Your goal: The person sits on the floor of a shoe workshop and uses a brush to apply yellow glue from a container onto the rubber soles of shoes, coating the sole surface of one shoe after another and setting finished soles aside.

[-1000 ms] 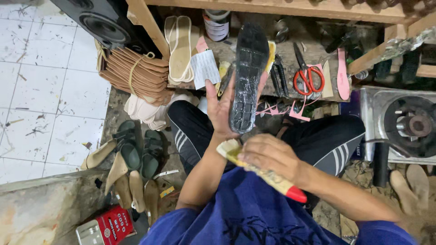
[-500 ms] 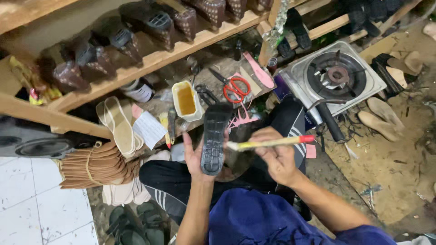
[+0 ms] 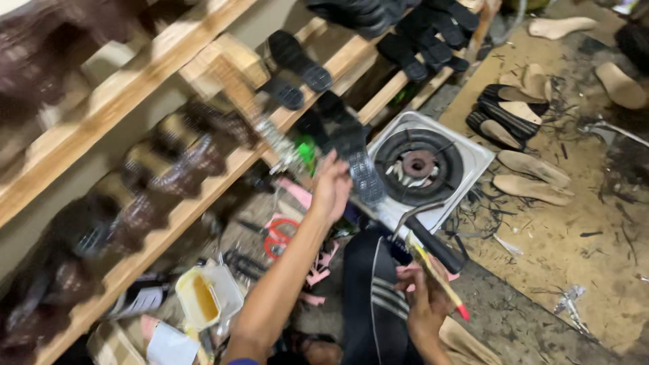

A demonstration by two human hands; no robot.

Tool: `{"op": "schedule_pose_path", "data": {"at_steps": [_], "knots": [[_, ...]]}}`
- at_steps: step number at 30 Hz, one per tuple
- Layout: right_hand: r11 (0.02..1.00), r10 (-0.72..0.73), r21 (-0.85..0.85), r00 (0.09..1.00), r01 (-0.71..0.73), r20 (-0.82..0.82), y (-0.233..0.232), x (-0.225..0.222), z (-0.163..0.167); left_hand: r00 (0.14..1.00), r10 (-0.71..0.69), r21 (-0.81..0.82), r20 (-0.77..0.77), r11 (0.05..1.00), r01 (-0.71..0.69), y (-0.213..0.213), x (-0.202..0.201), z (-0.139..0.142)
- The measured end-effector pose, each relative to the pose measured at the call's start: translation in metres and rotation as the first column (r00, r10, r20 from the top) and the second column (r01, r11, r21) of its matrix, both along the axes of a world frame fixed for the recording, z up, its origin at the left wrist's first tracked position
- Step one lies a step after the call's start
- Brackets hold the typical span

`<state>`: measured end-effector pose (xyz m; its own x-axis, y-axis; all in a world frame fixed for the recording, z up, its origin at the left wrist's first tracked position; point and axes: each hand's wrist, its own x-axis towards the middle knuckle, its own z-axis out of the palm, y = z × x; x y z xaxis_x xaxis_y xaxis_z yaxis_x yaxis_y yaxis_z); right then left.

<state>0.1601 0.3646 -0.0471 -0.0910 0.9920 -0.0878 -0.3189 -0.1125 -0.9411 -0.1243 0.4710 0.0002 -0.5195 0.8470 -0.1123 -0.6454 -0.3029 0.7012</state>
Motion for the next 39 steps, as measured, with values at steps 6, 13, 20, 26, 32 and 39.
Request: {"op": "schedule_pose_path", "data": {"at_steps": [6,13,20,26,32,39], "knots": [[0.987,-0.128,0.137,0.93,0.085,0.346,0.051,0.057,-0.029,0.991,0.128,-0.087,-0.032,0.988,-0.13,0.195,-0.062,-0.059],[0.914,-0.398,0.174,0.893,0.366,0.21,0.097,0.084,-0.044,0.89,0.271,-0.291,-0.365,0.875,-0.386,0.285,-0.12,-0.106],[0.986,-0.165,0.069,0.953,0.152,0.253,0.069,0.047,-0.03,0.863,-0.037,0.013,-0.504,0.999,0.05,0.088,-0.01,-0.08],[0.992,-0.123,0.032,0.949,0.119,0.289,0.014,0.096,0.007,0.838,-0.13,-0.534,-0.53,0.819,-0.211,-0.194,0.098,-0.054],[0.986,-0.156,0.085,0.97,0.142,0.187,-0.09,0.159,0.044,0.767,0.238,-0.212,-0.597,0.875,-0.436,-0.375,0.082,-0.092],[0.961,-0.263,0.123,0.954,0.246,0.145,-0.142,0.184,0.109,0.868,0.242,-0.179,-0.433,0.921,-0.346,-0.434,0.101,-0.119]]}}
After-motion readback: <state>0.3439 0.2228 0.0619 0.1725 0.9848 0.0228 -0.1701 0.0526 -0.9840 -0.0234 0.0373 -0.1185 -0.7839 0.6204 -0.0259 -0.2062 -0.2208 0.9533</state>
